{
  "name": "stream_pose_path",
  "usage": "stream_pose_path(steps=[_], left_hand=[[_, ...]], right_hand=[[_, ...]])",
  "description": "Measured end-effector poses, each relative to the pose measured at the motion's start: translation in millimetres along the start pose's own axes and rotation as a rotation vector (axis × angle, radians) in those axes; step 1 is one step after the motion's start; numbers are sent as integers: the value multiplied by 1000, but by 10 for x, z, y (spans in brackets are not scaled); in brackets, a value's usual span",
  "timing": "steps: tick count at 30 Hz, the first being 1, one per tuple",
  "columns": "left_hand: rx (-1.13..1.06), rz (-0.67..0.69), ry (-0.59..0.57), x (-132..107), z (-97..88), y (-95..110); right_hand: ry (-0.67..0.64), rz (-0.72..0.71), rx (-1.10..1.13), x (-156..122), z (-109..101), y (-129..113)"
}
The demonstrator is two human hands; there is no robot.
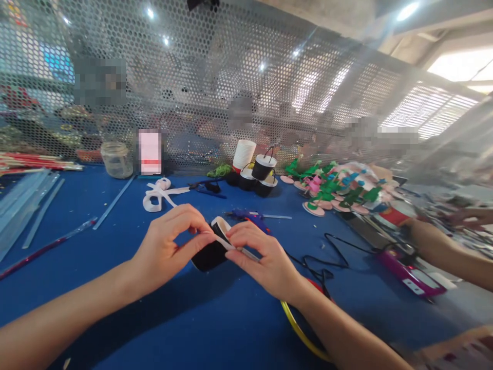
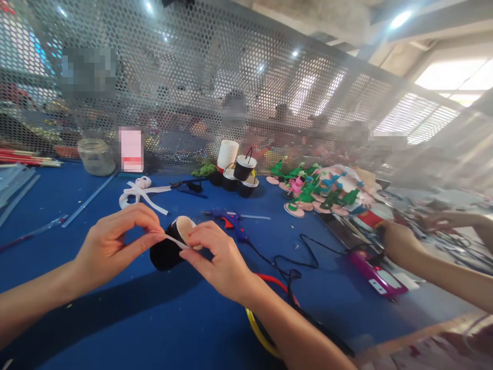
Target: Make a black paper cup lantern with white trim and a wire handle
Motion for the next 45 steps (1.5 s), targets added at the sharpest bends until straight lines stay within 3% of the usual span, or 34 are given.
stream_pose_path(steps=[10, 24, 30, 33, 38, 45], left_hand=[[-142, -298, -89, 38, 84, -302], [-345, -395, -328, 10, 260, -490], [-724, -482, -661, -126, 553, -430], [-914, -507, -746, -201, 664, -390], [-934, -538, -628, -196, 660, -470], [-519, -465, -458, -117, 585, -500]], right_hand=[[-17, -88, -11, -13, 23, -126], [-81, -245, -11, -46, 86, -292], [-127, -293, 18, -69, 109, -350], [-147, -290, 35, -73, 127, -344], [-121, -203, 88, -50, 107, -261], [-74, -24, 76, -41, 127, -80]])
Point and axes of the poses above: each hand's wrist, its own x-axis towards the middle knuckle, its own z-axis out of the palm, y = z × x, the point moved 8 cm from there along x, towards the middle knuckle, and after that the axes turned 5 degrees about -y, right-handed, at the moved point
